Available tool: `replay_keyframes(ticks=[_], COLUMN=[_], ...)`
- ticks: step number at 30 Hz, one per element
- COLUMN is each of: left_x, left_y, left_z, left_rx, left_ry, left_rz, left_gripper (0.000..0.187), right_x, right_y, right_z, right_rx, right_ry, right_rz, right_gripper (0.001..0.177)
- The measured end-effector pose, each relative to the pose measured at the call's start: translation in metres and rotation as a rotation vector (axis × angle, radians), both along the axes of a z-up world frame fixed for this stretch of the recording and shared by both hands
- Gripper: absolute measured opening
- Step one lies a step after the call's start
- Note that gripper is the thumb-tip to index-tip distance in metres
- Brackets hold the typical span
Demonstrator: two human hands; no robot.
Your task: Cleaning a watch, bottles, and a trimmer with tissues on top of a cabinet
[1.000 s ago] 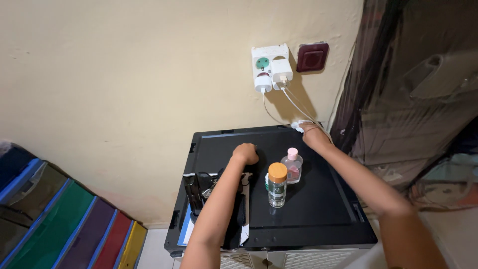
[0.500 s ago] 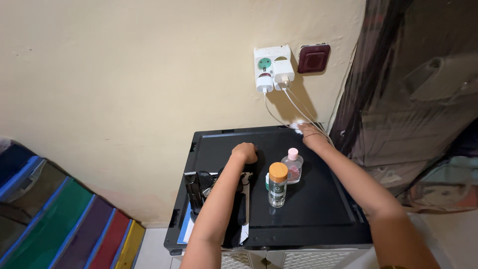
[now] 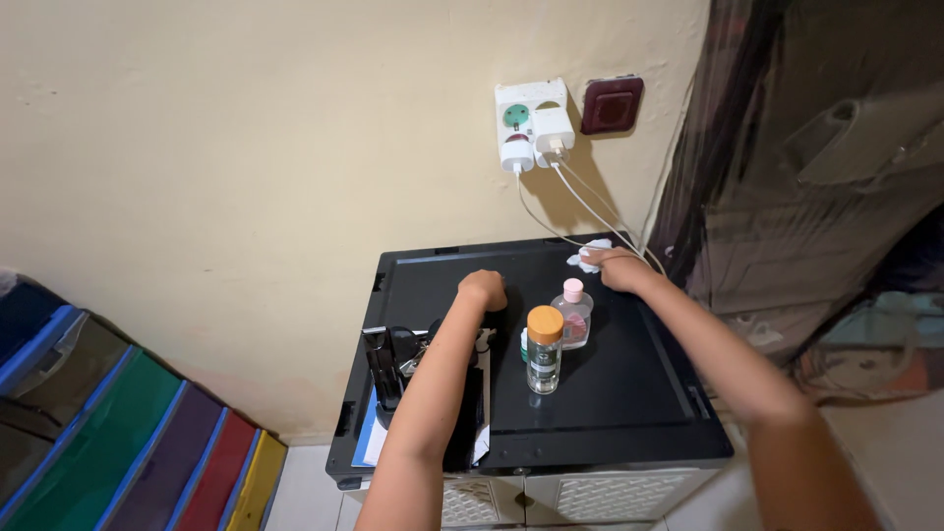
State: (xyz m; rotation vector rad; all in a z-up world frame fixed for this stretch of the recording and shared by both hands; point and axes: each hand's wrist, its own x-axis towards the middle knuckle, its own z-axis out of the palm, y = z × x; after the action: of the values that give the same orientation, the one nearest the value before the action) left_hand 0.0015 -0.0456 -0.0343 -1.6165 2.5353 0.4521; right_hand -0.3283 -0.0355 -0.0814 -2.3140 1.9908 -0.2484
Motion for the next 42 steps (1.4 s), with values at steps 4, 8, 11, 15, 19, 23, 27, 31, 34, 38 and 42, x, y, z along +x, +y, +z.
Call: replay_keyframes(ticks=[4,8,11,15,19,23,27,31,34,38,42], left_x=[-0.004,0.001,0.006,0.007,0.008,0.005,0.005,0.01,0.009,0.011,0.012], left_y=[-0.022,-0.015,-0.009,0.0,0.003,-0.011,-0.018,-0.004,-0.016,-0.022,-0.022], left_z=[-0.018,-0.009,-0.007,-0.005,-0.001,-0.013,-0.017,0.0,-0.011,-0.021,-0.016], left_rx=[-0.015,-0.014,-0.017,-0.03,-0.028,-0.045,-0.051,-0.038,-0.035,-0.05,-0.061], left_ry=[-0.015,-0.031,-0.027,-0.043,-0.056,-0.066,-0.081,-0.074,-0.058,-0.057,-0.06], left_rz=[-0.015,-0.028,-0.041,-0.065,-0.099,-0.092,-0.081,-0.056,-0.073,-0.072,-0.078], left_gripper=[0.045,0.044,0.043,0.043,0.046,0.046,0.049,0.049,0.052,0.053,0.053], right_x=[0.024,0.037,0.025,0.0,-0.001,0.013,0.064,0.064,0.08,0.087,0.085], right_y=[0.085,0.154,0.18,0.197,0.193,0.141,0.084,-0.006,-0.016,0.022,0.074], right_z=[0.041,0.073,0.065,0.068,0.093,0.06,0.033,-0.037,-0.028,0.0,0.041], right_rx=[0.001,0.002,0.012,0.159,0.333,0.07,-0.162,-0.198,-0.226,-0.08,-0.041], right_ry=[-0.067,-0.186,-0.237,-0.303,-0.222,-0.328,-0.408,-0.612,-0.534,-0.572,-0.522], right_rz=[0.105,0.233,0.303,0.364,0.125,0.189,0.325,0.457,0.443,0.613,0.454], right_gripper=[0.06,0.053,0.054,0.056,0.049,0.045,0.039,0.051,0.051,0.044,0.019])
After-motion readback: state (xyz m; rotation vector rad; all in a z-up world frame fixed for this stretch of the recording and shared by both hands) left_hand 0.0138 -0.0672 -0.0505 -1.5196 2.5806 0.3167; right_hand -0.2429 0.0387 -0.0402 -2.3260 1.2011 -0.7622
